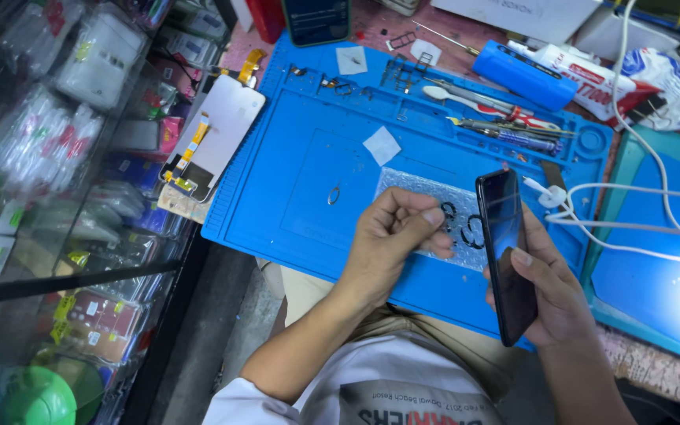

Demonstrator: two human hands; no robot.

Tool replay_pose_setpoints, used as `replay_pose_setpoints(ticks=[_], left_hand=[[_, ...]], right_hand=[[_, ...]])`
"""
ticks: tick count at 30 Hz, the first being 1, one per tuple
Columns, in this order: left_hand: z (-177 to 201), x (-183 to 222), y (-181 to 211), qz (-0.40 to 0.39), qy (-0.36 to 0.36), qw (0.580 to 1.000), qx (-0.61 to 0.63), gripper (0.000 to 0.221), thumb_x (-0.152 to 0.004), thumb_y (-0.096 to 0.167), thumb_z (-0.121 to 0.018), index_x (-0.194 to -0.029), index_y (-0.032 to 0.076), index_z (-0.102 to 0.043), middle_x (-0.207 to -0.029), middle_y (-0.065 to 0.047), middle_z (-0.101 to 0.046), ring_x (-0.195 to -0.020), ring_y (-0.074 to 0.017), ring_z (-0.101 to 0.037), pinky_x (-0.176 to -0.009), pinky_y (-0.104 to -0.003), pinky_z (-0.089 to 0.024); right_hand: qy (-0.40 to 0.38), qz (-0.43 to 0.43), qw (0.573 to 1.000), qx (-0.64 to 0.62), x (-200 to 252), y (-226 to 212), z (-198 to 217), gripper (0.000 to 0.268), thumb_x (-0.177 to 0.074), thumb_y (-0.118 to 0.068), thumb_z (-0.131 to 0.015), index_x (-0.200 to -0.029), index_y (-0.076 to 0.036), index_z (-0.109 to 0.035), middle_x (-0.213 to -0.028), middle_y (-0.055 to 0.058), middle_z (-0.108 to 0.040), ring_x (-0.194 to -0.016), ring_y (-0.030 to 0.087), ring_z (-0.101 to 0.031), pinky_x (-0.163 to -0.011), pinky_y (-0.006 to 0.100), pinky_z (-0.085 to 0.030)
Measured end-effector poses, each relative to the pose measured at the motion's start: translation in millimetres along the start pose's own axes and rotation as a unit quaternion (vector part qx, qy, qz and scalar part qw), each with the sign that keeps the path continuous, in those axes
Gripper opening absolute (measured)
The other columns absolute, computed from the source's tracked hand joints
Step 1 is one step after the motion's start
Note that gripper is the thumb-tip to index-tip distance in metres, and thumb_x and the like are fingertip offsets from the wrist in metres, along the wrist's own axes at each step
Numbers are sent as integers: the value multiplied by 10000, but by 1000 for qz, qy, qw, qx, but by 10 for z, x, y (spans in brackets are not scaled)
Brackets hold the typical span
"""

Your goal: The person tests a new phone screen by touching icons and menus, then installs a sim tray and attaches the back cover of the device.

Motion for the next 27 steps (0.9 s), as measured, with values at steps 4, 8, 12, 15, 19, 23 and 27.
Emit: replay_pose_setpoints(ticks=[4, 8, 12, 15, 19, 23, 27], left_hand=[[-75, -97, -63, -39, -14, 997, -61, 149, -1045, 49, -668, -1169, -12, -613, -919, -118, -680, -762, -142, -689, -706, -296, -598], [-62, -111, -23, -65, -7, 996, -59, 192, -1057, 43, -657, -1232, -34, -638, -1043, -112, -689, -813, -121, -663, -724, -277, -573], [-31, -82, 36, -19, 13, 999, -49, 291, -1034, 45, -632, -1303, -65, -643, -1189, -123, -713, -996, -146, -699, -911, -301, -603], [-11, -57, 76, -20, -5, 999, -46, 355, -1009, 18, -634, -1357, -50, -612, -1237, -125, -702, -1074, -158, -697, -988, -309, -593], [11, -51, 92, -66, -22, 995, -75, 344, -1025, 4, -636, -1361, -63, -607, -1191, -139, -715, -1090, -158, -701, -1000, -317, -600], [-6, -5, 129, -95, 2, 988, -122, 299, -1038, 41, -648, -1310, -82, -642, -1088, -138, -762, -978, -159, -734, -913, -300, -613], [-70, 33, 215, -118, 3, 973, -199, 249, -1024, 120, -690, -1224, -26, -716, -945, -77, -754, -823, -105, -692, -759, -226, -574]], right_hand=[[-4, 5, 1000, -22, 17, 42, 57, 841, -992, -152, -626, -1727, -86, -224, -954, 140, -695, -707, 174, -704, -591, 296, -595], [6, -11, 1000, -29, 20, 58, 60, 859, -970, -170, -638, -1717, -88, -222, -886, 141, -695, -660, 167, -699, -569, 293, -590], [8, -6, 1000, -25, 30, 57, 35, 859, -973, -166, -641, -1715, -64, -222, -921, 150, -692, -699, 164, -699, -581, 296, -592], [7, -2, 999, -31, 29, 57, 30, 857, -982, -164, -643, -1719, -58, -219, -958, 144, -685, -737, 161, -696, -586, 300, -592], [1, 2, 999, -35, 31, 78, 54, 855, -991, -159, -637, -1725, -64, -210, -970, 143, -682, -763, 171, -702, -596, 314, -595], [-11, -1, 997, -71, 55, 106, 115, 836, -1018, -143, -627, -1734, -77, -201, -969, 152, -687, -789, 179, -711, -619, 325, -596], [-90, -4, 979, -186, 45, 116, 155, 743, -1086, -107, -604, -1709, -39, -206, -1017, 192, -695, -815, 233, -731, -646, 324, -582]])
Point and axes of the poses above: each hand's wrist, its own x-axis away from the middle knuckle, its own z-axis out of the back of the hand, y = z × x, the point moved 2 cm from there along -x, towards the middle knuckle
